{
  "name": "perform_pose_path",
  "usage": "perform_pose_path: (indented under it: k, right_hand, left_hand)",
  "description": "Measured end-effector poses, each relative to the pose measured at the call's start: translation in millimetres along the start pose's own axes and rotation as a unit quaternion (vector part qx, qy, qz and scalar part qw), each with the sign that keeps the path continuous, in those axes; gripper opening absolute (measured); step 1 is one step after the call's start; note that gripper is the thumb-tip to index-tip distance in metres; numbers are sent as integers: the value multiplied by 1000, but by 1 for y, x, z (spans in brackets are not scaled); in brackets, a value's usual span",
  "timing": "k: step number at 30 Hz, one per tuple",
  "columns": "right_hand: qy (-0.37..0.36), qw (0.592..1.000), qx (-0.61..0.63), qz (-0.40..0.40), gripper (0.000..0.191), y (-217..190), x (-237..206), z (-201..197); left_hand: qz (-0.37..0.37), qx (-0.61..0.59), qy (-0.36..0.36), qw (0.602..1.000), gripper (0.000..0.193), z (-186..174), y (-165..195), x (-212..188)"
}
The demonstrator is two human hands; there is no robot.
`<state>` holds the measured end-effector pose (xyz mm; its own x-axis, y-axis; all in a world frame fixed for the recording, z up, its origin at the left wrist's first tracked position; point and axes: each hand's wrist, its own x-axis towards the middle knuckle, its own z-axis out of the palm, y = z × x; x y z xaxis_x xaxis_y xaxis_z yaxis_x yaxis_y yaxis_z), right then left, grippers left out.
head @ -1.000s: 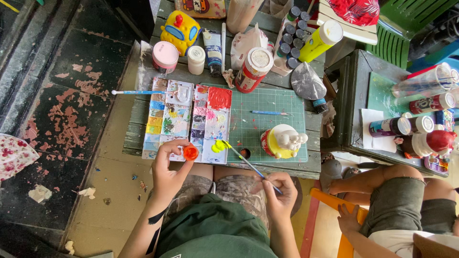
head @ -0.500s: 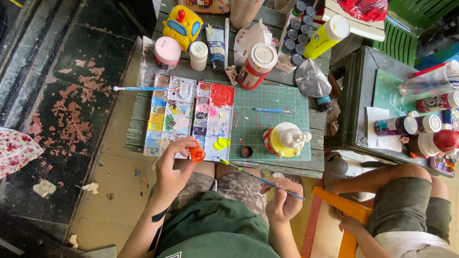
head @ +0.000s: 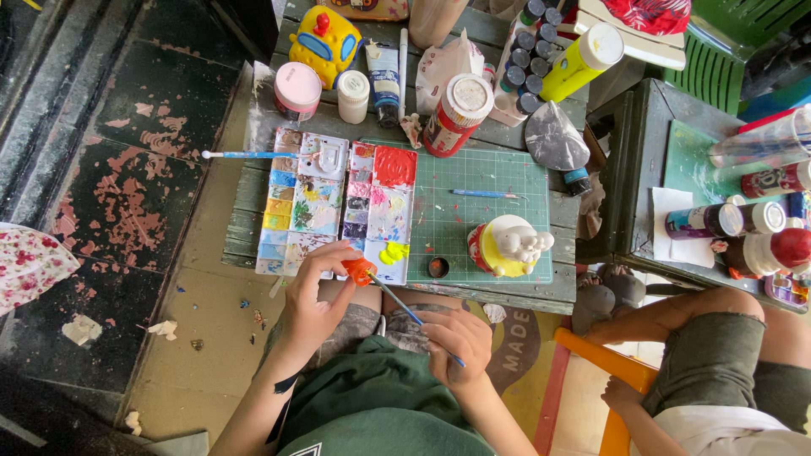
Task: The person opens a yellow paint jar, scoops yellow paint onto a palette, and uses a small brush to paint yellow onto a white ceramic figurine, holding a small orange paint cup while brushing.
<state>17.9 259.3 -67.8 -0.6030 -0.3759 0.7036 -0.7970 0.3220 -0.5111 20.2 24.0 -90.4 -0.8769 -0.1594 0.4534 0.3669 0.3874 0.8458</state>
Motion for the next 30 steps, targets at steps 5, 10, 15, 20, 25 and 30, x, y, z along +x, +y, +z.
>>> perform_pose_path:
  k: [5,10,15,20,25,30]
  right_hand:
    - [-6,1000,4,-14,16,1,7,3]
    - [-17,1000,3,-10,19,1,8,5]
    - [-3,1000,19,3,18,4,5,7]
    - [62,990,91,84,10,13,-18,12]
    - [157,948,170,217,13,24,-49,17]
    - [194,926,212,245,17,28,-56,16]
  left_hand:
    - [3,-1,-11,1000,30,-1,-1,-1]
    - [7,-4,-12,1000,30,1,-2,-4]
    - [-2,-17,-7,1000,29,2,-1,-5]
    - [3,-12,-1,1000,30,1,-3,-4]
    - [0,-13,1,1000,32,4,-4,-4]
    - [5,-1,6,1000,33,5,-3,-2]
